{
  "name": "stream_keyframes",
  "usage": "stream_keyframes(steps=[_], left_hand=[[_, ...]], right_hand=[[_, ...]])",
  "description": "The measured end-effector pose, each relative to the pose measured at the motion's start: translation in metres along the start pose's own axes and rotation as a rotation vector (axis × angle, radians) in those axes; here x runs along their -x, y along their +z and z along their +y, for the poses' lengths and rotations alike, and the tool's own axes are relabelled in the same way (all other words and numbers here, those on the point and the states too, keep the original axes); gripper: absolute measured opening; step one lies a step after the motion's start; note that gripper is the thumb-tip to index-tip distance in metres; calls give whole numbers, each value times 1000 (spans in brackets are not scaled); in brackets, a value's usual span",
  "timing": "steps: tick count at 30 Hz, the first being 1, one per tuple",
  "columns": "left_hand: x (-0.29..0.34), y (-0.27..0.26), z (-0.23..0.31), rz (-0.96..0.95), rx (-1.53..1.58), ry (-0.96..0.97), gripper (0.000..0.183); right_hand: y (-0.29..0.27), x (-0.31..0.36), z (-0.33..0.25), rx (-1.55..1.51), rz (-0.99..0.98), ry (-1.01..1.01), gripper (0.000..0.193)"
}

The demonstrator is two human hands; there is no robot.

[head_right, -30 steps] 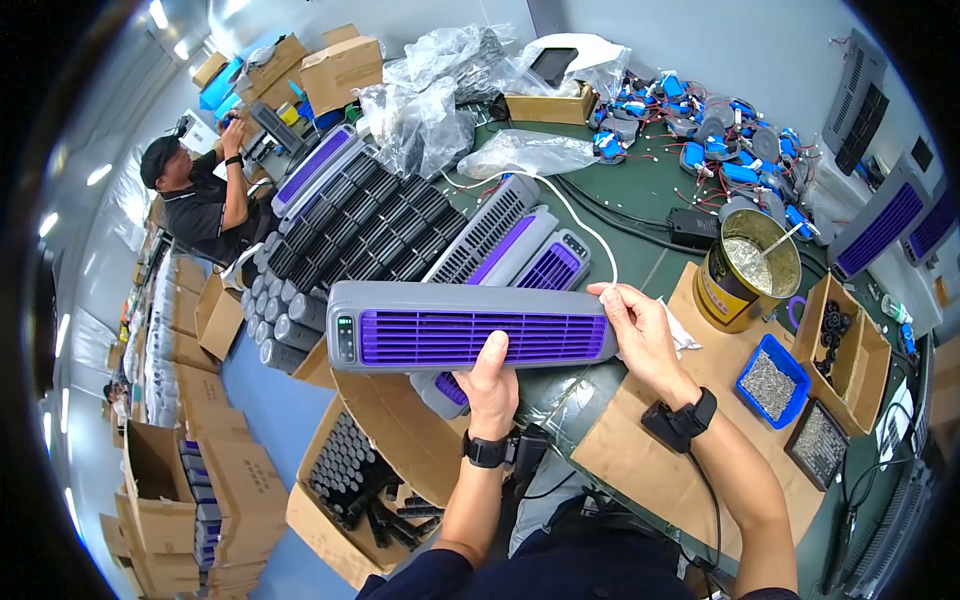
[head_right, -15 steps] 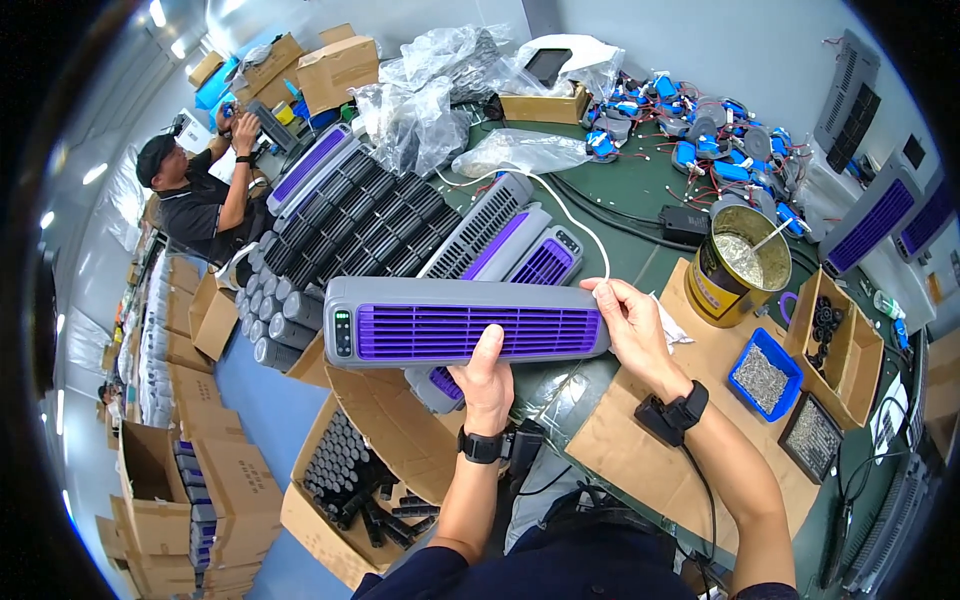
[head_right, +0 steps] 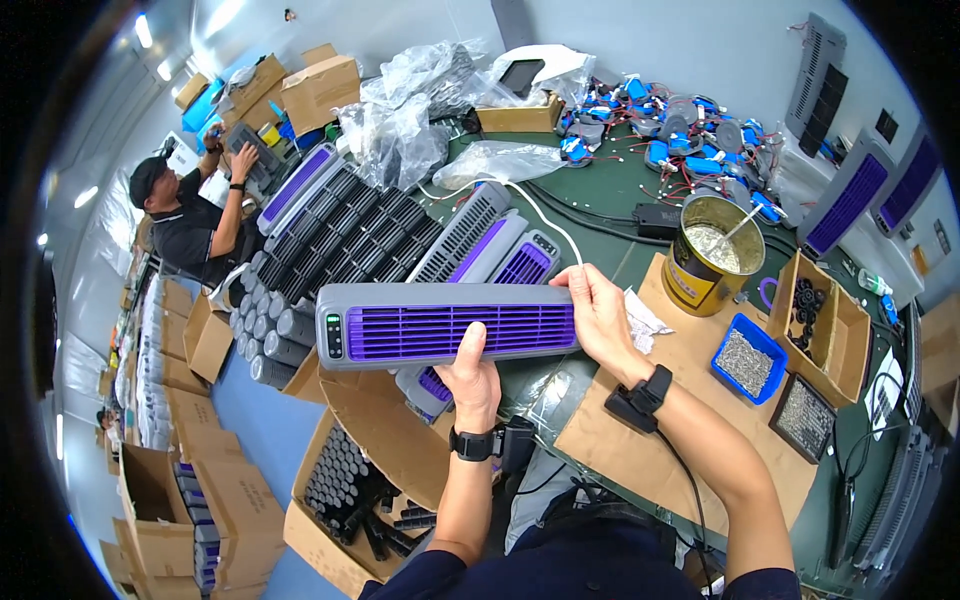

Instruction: The person assembles a portable fan by inserting a cylindrical blade and rubber grommet into the housing, then connecting a battery pack to the internal wires. They snap a purple grille onto the casing and secure the entire assembly by driving screws with a power screwdriver.

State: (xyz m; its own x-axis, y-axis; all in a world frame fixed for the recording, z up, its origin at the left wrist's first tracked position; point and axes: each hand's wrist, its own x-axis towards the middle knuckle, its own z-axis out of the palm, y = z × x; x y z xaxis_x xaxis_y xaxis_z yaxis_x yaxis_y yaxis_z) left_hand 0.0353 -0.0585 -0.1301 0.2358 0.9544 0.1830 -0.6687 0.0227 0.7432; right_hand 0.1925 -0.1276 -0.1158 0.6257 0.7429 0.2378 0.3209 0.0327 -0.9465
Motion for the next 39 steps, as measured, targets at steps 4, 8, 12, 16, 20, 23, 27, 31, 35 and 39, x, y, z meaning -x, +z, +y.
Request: stream_keyframes(steps=[4,8,12,16,20,23,27,31,35,39], left_hand=[[0,3,5,-6,4,-5,67],[4,13,4,34,25,-6,65],[17,23,15,44,3,37,63],[33,37,27,51,-68,24,68],[47,41,32,4,-113,19,68],[61,47,37,-87,-66,-53,70],[82,61,36,-260,3,-154,82],[113,94,22,-453,30,-235,89],[135,109,8,-572,74,-376,94],[116,125,12,-563,218,-323,105]], right_hand=[[4,1,2,49,28,-4,40],[6,-5,11,114,161,-31,44],[3,-2,-6,216,167,-52,44],[-19,-4,-11,167,192,17,39],[-49,5,-7,361,100,91,35],[-68,31,5,-64,20,209,41],[-110,91,-38,-743,-245,425,34],[-155,147,-44,-979,-73,443,28],[-186,198,-43,-985,139,400,26],[-223,245,-40,-931,337,377,25]])
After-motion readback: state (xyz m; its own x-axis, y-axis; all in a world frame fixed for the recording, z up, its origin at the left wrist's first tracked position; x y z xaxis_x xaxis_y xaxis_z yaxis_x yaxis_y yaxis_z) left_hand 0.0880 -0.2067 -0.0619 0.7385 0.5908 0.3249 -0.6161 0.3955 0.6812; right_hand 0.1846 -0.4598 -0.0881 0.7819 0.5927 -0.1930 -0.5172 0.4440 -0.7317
